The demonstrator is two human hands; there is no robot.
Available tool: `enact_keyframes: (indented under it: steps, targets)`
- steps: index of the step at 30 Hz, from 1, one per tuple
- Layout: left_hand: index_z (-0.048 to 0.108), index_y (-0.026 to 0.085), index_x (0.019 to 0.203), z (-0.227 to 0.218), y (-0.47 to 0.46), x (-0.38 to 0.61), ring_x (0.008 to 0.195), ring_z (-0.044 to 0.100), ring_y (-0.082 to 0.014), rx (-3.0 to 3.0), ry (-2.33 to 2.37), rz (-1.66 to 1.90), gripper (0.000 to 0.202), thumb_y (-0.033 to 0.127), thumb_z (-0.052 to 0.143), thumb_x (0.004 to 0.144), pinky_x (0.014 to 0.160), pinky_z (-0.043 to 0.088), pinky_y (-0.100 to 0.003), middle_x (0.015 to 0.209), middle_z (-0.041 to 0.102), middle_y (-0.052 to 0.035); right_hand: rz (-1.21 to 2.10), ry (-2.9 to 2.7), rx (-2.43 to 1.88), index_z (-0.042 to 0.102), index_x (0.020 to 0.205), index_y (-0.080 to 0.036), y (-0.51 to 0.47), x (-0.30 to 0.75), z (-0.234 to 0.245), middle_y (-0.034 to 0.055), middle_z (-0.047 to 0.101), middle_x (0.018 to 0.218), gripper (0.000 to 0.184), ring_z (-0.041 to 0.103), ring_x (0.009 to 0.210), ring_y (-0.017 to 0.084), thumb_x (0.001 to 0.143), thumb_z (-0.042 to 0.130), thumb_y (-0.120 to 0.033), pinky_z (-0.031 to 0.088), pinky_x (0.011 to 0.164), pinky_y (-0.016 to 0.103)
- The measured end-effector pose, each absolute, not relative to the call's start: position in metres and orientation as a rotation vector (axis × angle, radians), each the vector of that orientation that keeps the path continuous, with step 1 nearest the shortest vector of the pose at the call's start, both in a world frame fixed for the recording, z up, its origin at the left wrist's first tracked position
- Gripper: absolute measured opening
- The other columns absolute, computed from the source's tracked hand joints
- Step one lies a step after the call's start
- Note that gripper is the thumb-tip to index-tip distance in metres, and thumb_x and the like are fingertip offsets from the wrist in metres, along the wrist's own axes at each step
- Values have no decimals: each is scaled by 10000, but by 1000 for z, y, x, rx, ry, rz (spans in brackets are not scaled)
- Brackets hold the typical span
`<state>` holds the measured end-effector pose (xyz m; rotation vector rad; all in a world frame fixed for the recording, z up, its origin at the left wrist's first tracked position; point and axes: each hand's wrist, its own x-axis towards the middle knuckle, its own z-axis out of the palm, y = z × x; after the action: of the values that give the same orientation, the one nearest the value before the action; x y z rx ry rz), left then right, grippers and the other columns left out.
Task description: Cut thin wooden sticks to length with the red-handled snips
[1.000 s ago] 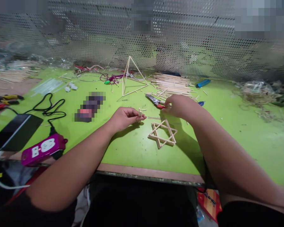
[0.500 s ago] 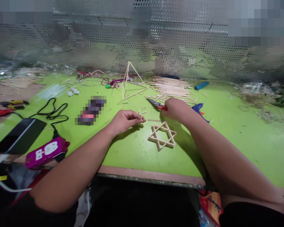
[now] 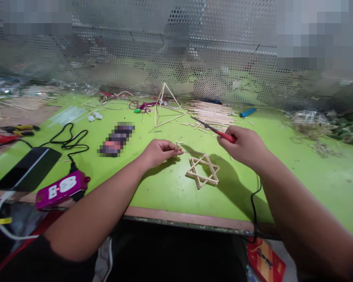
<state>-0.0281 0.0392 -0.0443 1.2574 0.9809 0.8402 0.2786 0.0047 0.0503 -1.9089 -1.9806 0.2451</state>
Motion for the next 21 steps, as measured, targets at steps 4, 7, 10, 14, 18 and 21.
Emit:
enact_keyframes:
  steps: [4,7,10,14,18,21]
  targets:
    - [894,188,843,-44,38,-28,968,864,-287,1273,988,832,566,661,1089,599,915,689,-436,1045,898,-174,270,-2038,-1618,538,703,-275,-5,284,27,44,621,730,366,592,673,224,1039,595,-408,437,624,376]
    - [903,193,864,-47,38,-30,984,862,-291,1283,965,855,556,653,1087,611,934,684,-437,1041,900,-165,202,-2147,-1381,754,892,-251,-3,291,11,108,695,1004,206,688,904,276,1035,629,-332,551,781,421]
    - [911,206,881,-47,39,-30,1010,860,-293,1296,961,862,508,623,1082,645,948,675,-434,1059,902,-154,132,-2234,-1289,851,1145,-261,-3,298,2,151,683,1203,239,711,1098,337,1016,650,-275,594,920,489]
    - [918,203,882,-38,38,-26,936,853,-275,1273,1006,835,468,569,1091,648,917,668,-438,1046,903,-152,38,-2325,-1283,864,1250,-282,-7,303,-1,168,705,1316,314,703,1250,402,1013,659,-263,568,1050,591]
    - [911,190,841,-28,35,-24,923,850,-275,1160,1002,777,452,512,1123,606,909,677,-440,999,898,-153,78,-2319,-1291,854,1293,-300,-9,305,-1,165,735,1405,342,703,1308,416,1021,650,-270,549,1113,634]
    - [896,164,810,-26,36,-25,889,846,-270,1057,1023,748,437,449,1142,589,861,691,-425,979,890,-167,105,-2310,-1279,858,1279,-312,-7,306,-1,153,765,1385,345,723,1279,405,1017,637,-268,551,1107,626]
